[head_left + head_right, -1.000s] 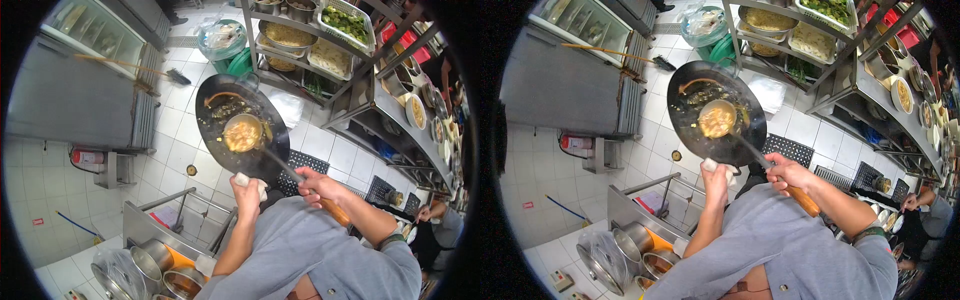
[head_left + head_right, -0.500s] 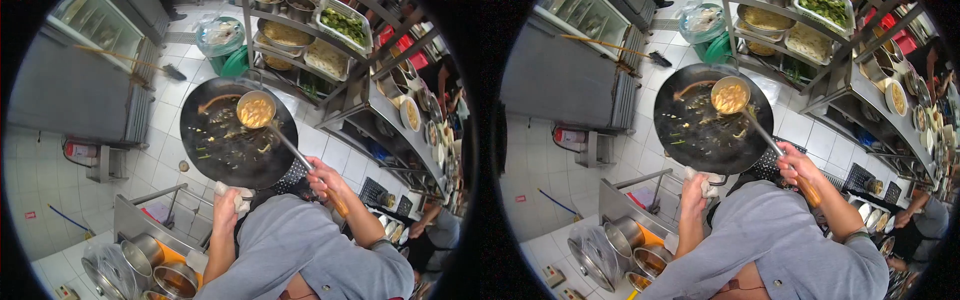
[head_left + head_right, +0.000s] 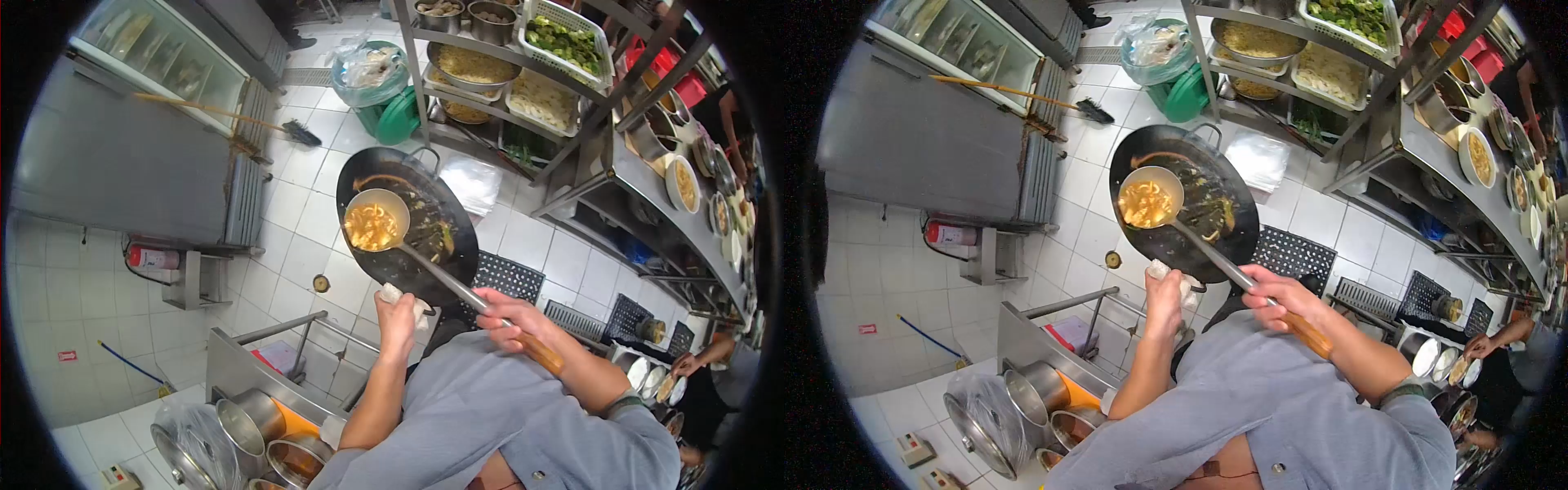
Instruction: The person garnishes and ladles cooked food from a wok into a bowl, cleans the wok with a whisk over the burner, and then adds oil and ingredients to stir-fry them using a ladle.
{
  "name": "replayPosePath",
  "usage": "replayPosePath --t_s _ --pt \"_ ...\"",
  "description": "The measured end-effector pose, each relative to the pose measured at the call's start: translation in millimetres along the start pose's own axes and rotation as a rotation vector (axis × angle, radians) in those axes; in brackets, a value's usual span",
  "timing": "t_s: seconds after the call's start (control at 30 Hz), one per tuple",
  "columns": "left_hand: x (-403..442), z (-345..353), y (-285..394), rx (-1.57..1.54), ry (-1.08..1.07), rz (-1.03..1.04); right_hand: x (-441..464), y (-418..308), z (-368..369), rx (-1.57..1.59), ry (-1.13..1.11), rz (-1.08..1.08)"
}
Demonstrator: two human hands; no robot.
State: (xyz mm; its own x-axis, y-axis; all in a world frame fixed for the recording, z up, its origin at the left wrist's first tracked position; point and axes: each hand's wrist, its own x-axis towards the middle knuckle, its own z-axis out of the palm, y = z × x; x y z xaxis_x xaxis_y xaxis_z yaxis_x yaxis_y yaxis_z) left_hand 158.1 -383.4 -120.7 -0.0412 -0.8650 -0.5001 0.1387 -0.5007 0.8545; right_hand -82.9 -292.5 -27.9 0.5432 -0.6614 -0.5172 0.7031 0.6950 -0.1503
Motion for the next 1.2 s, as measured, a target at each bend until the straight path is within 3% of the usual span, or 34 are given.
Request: replayPosePath --t_s 0.07,0.17,0.3,0.43,0.63,0.9,0.93,1.07,1.2 --pt "4 -11 9 -0.032 -0.009 -0.015 -10 6 -15 0.21 -0.194 0.042" --pt "-8 -26 35 -0.138 -0.007 -0.142 -30 9 -15 0.196 -0.234 0.022" --pt "-34 -38 53 -0.129 0.0 -0.199 -62 -16 -3 -0.007 0.034 -0.084" --pt "-50 -22 46 -0.123 0.025 0.013 -69 -43 18 -0.377 0.442 -0.148" --pt "-53 14 39 0.09 0.135 0.204 -40 -46 45 -0.816 0.673 -0.031" --pt "-12 25 28 0.046 0.101 0.072 -48 -28 44 0.029 0.073 0.061" --pt "-6 19 27 0.144 0.106 0.027 -53 -26 37 0.059 0.027 0.043" --pt "-7 9 43 -0.035 -0.162 -0.047 -78 -21 20 0.062 -0.046 -0.035" --pt "-50 35 66 -0.053 -0.16 -0.219 -118 -16 3 0.022 0.012 -0.163"
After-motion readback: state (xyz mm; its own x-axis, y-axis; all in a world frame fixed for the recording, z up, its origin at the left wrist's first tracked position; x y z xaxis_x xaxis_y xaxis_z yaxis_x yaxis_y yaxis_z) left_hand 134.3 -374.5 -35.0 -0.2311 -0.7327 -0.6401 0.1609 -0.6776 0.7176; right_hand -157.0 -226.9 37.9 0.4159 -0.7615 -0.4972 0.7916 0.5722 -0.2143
